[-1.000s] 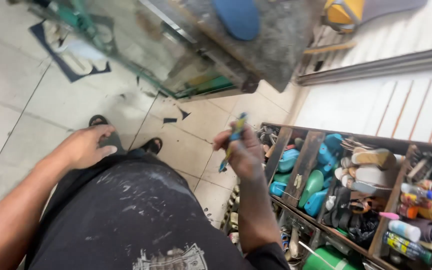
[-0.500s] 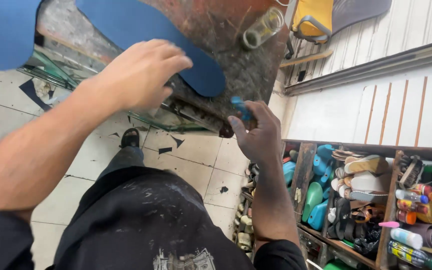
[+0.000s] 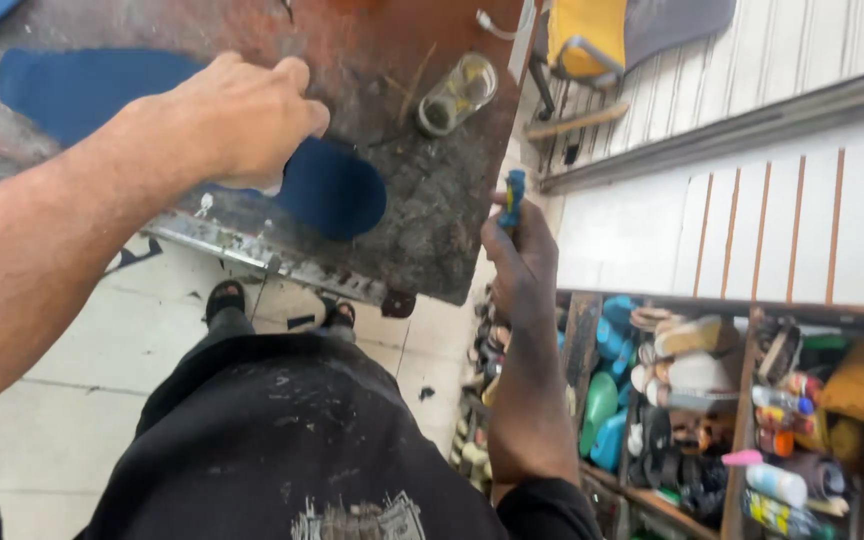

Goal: Applying a liquid coating to a shoe sole using a small brush at a repair bench.

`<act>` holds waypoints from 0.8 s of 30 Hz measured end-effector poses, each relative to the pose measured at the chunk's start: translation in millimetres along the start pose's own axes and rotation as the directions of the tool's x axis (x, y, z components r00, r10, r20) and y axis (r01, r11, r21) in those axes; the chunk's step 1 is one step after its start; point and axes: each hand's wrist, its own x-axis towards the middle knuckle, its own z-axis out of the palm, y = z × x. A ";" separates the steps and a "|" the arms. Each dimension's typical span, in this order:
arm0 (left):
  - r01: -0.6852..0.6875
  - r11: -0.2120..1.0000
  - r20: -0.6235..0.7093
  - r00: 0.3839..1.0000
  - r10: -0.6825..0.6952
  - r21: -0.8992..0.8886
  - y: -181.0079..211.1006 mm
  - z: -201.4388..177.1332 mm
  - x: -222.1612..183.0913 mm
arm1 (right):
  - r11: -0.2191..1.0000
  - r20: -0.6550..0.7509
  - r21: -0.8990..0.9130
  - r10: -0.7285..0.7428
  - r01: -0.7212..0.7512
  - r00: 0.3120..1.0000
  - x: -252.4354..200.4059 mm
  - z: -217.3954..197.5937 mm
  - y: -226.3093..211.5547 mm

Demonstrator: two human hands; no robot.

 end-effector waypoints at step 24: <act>0.434 -0.149 0.412 0.612 -0.676 -0.889 95.5 28.2 -77.0 | 0.779 0.215 0.627 -0.162 -0.009 0.963 73.8 -72.4 102.6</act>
